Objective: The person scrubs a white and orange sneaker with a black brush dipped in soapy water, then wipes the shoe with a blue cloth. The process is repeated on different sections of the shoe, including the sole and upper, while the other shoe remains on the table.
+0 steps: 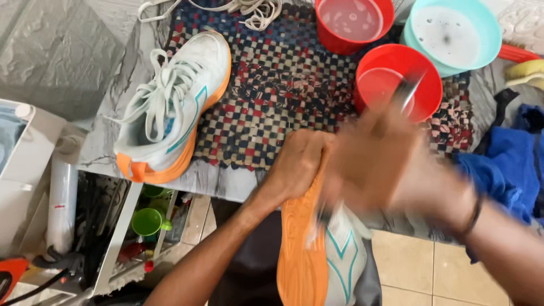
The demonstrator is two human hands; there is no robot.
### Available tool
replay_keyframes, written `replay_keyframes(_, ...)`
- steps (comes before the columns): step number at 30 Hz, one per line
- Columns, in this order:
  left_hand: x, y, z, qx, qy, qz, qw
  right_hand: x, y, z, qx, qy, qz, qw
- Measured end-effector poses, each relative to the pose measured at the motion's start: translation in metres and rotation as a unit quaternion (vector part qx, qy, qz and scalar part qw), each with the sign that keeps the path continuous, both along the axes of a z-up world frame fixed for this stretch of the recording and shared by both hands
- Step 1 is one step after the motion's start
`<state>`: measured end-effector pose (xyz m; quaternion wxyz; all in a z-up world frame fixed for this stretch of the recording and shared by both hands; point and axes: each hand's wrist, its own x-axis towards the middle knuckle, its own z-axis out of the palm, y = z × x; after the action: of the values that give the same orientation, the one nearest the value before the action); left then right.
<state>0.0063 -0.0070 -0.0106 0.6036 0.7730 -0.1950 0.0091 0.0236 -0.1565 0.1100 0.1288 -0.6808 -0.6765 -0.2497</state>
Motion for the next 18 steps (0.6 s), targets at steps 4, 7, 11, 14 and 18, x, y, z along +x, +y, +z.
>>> replay_keyframes(4,0.003,-0.003,-0.008,0.061,-0.059,0.036,0.996,-0.009,-0.011,-0.009,-0.049,-0.166,-0.064,0.983)
replay_keyframes(7,0.0,-0.004,0.0,0.082,-0.021,0.032,0.996,-0.012,-0.015,-0.017,-0.08,-0.14,-0.045,0.986)
replay_keyframes(11,-0.003,-0.004,0.008,0.051,-0.006,0.01,0.999,-0.011,-0.021,-0.017,-0.062,-0.071,-0.074,0.993)
replay_keyframes(14,0.002,-0.007,0.002,0.096,-0.001,0.018,0.995,-0.027,-0.011,-0.023,-0.1,-0.085,0.018,0.991)
replay_keyframes(18,-0.007,-0.005,0.004,-0.028,0.07,0.051,0.996,-0.011,-0.001,0.009,0.008,-0.092,-0.104,0.99)
